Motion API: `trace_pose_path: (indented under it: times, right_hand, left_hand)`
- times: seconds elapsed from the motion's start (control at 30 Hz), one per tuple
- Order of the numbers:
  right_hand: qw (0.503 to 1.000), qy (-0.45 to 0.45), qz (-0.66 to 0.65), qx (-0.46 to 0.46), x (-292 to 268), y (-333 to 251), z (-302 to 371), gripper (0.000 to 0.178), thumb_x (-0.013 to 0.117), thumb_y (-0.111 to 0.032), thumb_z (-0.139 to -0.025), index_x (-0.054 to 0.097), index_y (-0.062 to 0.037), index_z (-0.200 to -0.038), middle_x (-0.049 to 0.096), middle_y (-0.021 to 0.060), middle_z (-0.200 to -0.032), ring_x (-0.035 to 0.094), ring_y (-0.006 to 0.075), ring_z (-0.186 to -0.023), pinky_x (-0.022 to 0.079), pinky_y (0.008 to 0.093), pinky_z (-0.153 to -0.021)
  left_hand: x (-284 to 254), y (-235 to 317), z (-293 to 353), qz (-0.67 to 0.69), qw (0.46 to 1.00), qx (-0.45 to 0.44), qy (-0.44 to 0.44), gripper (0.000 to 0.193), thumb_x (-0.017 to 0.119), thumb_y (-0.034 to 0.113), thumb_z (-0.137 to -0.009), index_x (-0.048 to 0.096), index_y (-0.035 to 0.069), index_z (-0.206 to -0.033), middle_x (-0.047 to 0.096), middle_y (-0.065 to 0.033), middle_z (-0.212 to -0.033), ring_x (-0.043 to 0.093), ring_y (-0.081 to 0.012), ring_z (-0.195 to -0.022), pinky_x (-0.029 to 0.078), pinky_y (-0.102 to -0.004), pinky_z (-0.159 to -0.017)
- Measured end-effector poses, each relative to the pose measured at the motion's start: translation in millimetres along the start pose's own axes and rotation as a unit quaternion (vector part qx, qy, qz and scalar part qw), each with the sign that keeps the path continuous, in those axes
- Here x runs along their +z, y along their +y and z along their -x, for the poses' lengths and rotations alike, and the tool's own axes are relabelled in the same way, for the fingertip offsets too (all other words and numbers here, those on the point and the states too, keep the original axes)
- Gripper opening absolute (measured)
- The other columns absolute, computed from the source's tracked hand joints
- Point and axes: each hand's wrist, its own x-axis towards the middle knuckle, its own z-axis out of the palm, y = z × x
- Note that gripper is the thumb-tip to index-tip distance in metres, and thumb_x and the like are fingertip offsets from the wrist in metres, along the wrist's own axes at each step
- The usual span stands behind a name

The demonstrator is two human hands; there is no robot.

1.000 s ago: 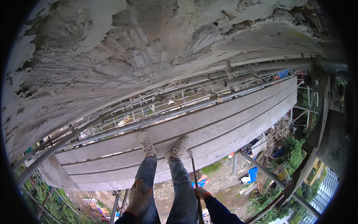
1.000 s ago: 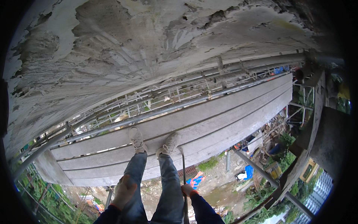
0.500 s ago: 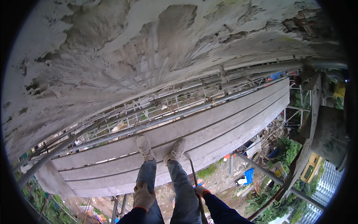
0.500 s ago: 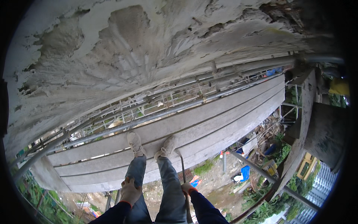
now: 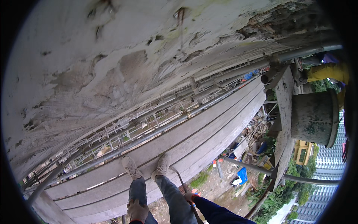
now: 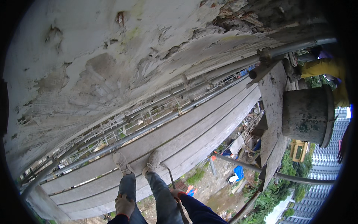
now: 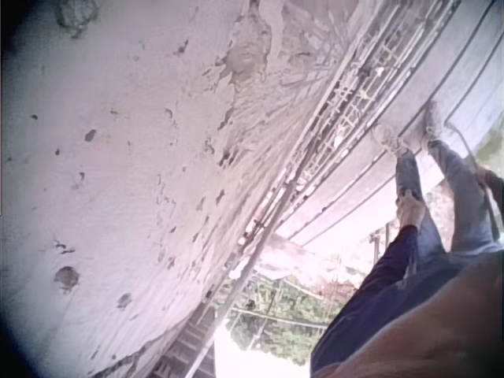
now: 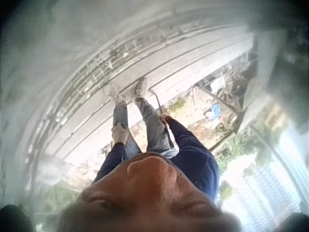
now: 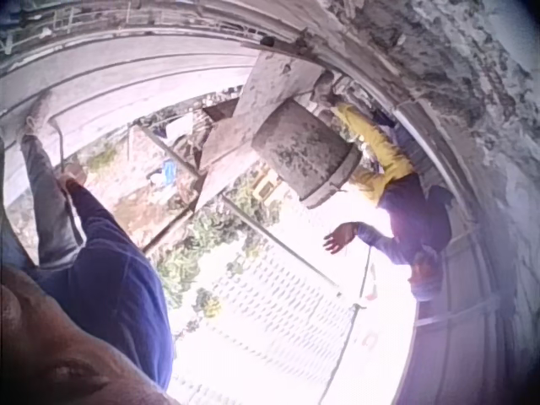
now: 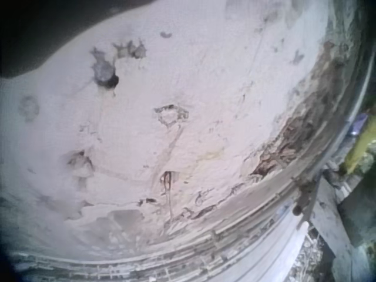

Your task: The person assembles scaffolding by connecting metal poles with clamps and tightening them. They then use a crowbar to pry and remove sections of a concrete wall while standing on the scaffolding platform.

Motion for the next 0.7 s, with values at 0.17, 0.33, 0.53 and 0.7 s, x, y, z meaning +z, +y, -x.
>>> trace_pose_path:
  times: [0.17,0.33,0.53,0.7]
  right_hand:
    - [0.988,0.027,-0.149,0.038,-4,8,-11,0.04,0.059,-0.037,-0.095,0.075,-0.0018,-0.087,0.072,0.0151,-0.075,0.072,0.0293,-0.067,0.056,0.0456,-0.058]
    - [0.964,0.04,-0.263,0.029,-35,-4,5,0.029,0.059,-0.03,-0.094,0.073,-0.0061,-0.086,0.069,0.0131,-0.074,0.067,0.0265,-0.06,0.056,0.0474,-0.056]
    - [0.993,0.074,0.088,-0.041,-73,-29,36,0.025,0.074,-0.016,-0.077,0.081,-0.0081,-0.1,0.078,0.0173,-0.101,0.076,0.0346,-0.094,0.06,0.044,-0.08]
    - [0.995,0.091,-0.036,-0.03,-63,-25,76,0.022,0.075,-0.014,-0.074,0.077,-0.0042,-0.093,0.075,0.0134,-0.079,0.073,0.0324,-0.07,0.056,0.0409,-0.062]
  left_hand:
    - [-7,5,-3,-0.022,0.999,-0.024,-0.024,0.052,0.069,0.035,-0.086,0.066,0.007,-0.13,0.053,-0.0212,-0.147,0.053,-0.0406,-0.131,0.05,-0.0469,-0.106]
    - [-10,2,-8,-0.028,0.997,0.056,0.053,0.042,0.06,0.037,-0.094,0.067,0.008,-0.122,0.069,-0.0232,-0.117,0.065,-0.0411,-0.109,0.051,-0.0528,-0.1]
    - [-24,13,0,-0.033,0.998,0.045,0.02,0.053,0.059,0.044,-0.089,0.069,0.012,-0.13,0.066,-0.0194,-0.134,0.06,-0.0408,-0.126,0.049,-0.0501,-0.104]
    - [-13,10,13,0.005,0.992,0.096,0.087,0.046,0.061,0.046,-0.088,0.075,0.012,-0.116,0.071,-0.0173,-0.124,0.067,-0.039,-0.115,0.054,-0.0498,-0.097]
